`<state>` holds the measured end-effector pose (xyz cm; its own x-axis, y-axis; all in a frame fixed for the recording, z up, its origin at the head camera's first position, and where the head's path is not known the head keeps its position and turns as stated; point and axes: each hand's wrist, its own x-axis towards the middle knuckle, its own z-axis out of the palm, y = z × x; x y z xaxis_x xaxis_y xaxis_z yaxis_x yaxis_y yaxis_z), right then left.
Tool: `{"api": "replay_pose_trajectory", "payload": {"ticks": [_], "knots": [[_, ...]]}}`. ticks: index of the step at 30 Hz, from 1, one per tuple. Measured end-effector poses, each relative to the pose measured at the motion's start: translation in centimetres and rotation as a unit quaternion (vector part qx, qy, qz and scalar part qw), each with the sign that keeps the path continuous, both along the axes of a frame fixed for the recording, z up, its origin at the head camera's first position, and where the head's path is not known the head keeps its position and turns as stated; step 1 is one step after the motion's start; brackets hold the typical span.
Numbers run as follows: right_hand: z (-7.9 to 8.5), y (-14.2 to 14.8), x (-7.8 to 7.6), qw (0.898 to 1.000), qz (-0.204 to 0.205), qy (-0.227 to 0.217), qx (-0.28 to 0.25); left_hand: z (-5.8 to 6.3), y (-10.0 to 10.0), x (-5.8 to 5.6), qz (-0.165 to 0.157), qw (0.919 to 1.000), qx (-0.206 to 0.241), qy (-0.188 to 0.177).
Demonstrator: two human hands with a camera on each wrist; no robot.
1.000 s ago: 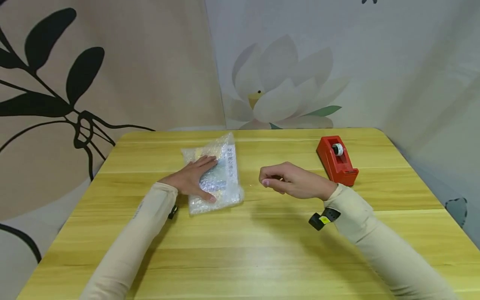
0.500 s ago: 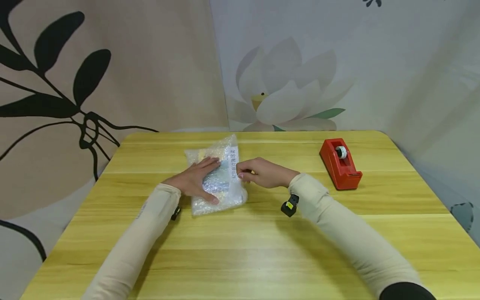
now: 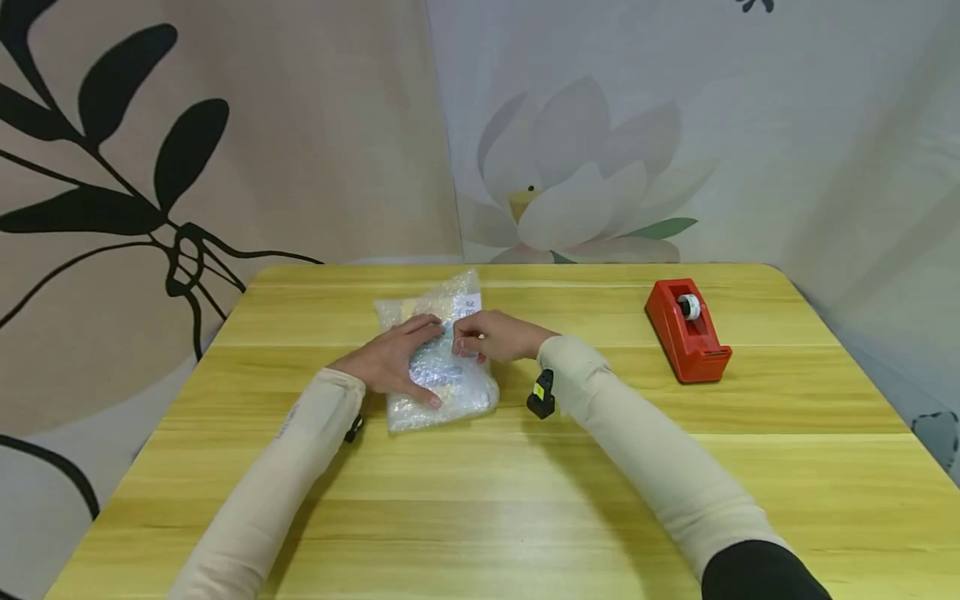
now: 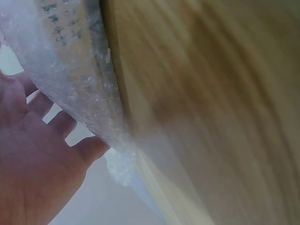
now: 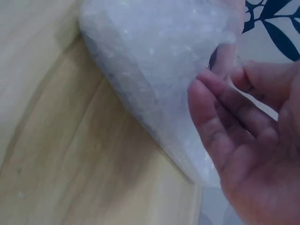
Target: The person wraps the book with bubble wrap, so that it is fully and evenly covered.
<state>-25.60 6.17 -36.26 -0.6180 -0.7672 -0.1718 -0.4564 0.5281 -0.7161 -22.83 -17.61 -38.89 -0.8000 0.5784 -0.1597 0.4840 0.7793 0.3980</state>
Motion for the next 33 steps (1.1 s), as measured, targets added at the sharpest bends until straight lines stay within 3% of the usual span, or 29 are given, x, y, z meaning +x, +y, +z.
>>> {"api": "replay_pose_trajectory", "payload": {"ticks": [15, 23, 28, 33], "knots": [[-0.1, -2.0, -1.5, 0.997, 0.021, -0.034, 0.058, 0.1, 0.0, -0.1, 0.006, 0.9999, 0.001, -0.015], [-0.1, -2.5, -1.7, 0.995, 0.038, -0.021, 0.093, -0.1, 0.0, 0.0, 0.001, 0.9992, 0.033, -0.021], [-0.1, -2.8, -1.5, 0.994, 0.025, -0.002, 0.102, -0.1, 0.0, 0.0, -0.001, 0.9987, 0.049, -0.017], [-0.2, -3.2, -1.5, 0.994, 0.006, 0.02, 0.107, 0.0, -0.1, 0.0, -0.022, 0.9981, 0.057, -0.01]]}}
